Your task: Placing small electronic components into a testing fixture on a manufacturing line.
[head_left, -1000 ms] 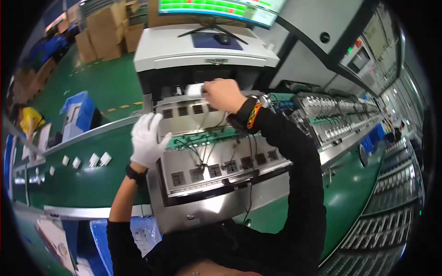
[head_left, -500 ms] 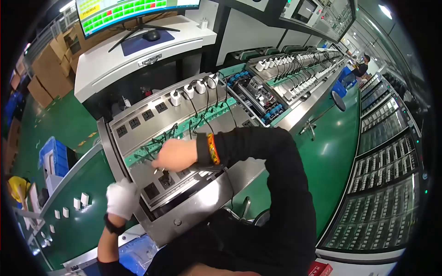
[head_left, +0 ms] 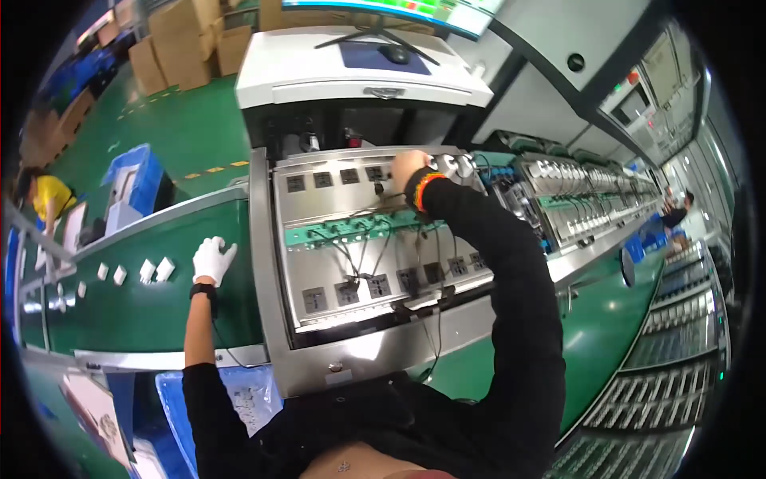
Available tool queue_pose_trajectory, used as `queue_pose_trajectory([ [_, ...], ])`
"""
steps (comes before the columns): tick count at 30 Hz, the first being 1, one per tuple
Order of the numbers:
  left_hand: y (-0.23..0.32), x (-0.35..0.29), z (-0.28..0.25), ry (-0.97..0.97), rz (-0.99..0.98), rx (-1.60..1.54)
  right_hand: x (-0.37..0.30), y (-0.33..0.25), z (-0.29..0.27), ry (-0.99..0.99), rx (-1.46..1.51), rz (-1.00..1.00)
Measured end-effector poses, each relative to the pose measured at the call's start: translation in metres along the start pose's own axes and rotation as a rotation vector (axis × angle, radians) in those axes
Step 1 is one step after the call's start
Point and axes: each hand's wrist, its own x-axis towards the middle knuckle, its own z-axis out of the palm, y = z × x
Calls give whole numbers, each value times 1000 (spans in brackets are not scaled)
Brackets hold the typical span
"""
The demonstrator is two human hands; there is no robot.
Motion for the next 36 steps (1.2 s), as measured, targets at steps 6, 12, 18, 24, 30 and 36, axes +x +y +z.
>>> queue_pose_trajectory([
  [6,2,-19,-19,-56,-138,-9,-27,25,-11,162,22,-26],
  [12,-28,-22,-19,-71,-184,10,-35,52,-30,353,308,99],
  [18,37,-17,-63,317,-12,-47,-54,63,-36,282,1102,-86],
  [24,211,-1,-115,481,633,-440,-128,6,-27,424,1056,-242],
  [30,297,-6,-95,221,785,-347,-146,15,-10,338,1089,-325],
  [36,284,-50,-112,-28,913,-348,-180,62,-28,203,766,-742],
])
